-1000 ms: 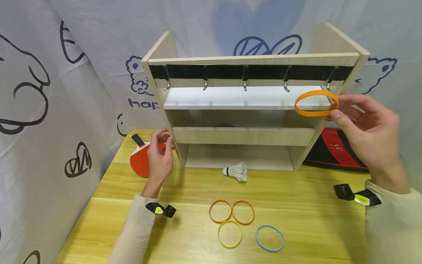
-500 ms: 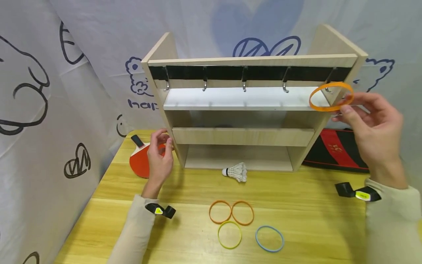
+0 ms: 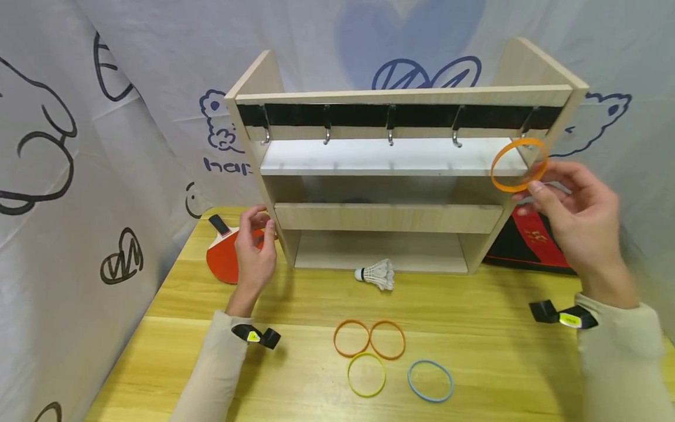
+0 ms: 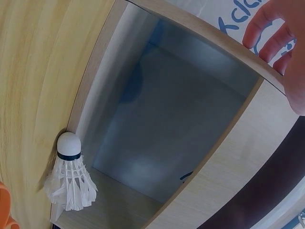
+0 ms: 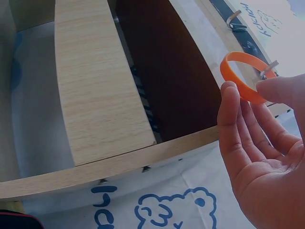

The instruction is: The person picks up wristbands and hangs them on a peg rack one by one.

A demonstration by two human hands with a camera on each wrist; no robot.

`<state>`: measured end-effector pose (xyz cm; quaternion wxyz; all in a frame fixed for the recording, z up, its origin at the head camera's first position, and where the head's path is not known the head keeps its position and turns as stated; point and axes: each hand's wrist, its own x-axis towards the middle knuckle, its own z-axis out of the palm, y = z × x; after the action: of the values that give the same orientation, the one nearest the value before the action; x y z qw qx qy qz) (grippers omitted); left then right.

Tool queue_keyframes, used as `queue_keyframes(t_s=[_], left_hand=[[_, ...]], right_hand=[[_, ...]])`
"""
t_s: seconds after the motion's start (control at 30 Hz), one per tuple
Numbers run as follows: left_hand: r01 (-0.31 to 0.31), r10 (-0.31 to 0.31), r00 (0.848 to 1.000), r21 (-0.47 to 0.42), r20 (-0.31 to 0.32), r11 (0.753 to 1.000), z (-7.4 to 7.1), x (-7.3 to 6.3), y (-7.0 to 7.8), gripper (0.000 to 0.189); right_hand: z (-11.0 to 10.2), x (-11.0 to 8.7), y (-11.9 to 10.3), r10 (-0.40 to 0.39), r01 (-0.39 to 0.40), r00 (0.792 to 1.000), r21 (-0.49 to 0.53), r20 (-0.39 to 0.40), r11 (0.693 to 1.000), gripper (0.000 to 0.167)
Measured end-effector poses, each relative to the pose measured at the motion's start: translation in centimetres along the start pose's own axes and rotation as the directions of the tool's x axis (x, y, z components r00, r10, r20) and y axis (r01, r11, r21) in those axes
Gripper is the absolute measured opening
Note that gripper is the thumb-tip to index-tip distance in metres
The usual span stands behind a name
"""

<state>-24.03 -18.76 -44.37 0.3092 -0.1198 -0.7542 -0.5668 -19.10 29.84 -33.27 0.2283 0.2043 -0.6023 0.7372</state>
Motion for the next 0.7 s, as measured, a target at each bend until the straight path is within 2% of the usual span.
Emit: queue_keyframes(t_s=[0.2, 0.47, 0.57, 0.7], left_hand=[[-0.01, 0.01, 1.0, -0.002, -0.003, 1.0, 0.1, 0.1, 0.0, 0.031], [-0.006, 0.006, 1.0, -0.006, -0.003, 1.0, 0.0, -0.1, -0.1, 0.031], [-0.005, 0.005, 1.0, -0.006, -0.004, 1.0, 0.0, -0.1, -0.1, 0.031], [-0.009, 0.009, 1.0, -0.004, -0.003, 1.0, 0.1, -0.1, 0.0, 0.032]], right_hand=[[0.1, -0.9, 0.2, 0.043, -0.04, 0.999, -0.083, 0.03, 0.996, 0.033], [0.4, -2.2, 1.9, 0.021, -0.009, 0.991, -0.091, 0.133, 0.996, 0.031], [1.1, -2.9, 2.6, 0.024, 0.001, 0.987, -0.156, 0.159, 0.988, 0.03], [2.3, -3.8, 3.5, 0.068, -0.009, 0.978, -0.288, 0.195, 0.958, 0.031]])
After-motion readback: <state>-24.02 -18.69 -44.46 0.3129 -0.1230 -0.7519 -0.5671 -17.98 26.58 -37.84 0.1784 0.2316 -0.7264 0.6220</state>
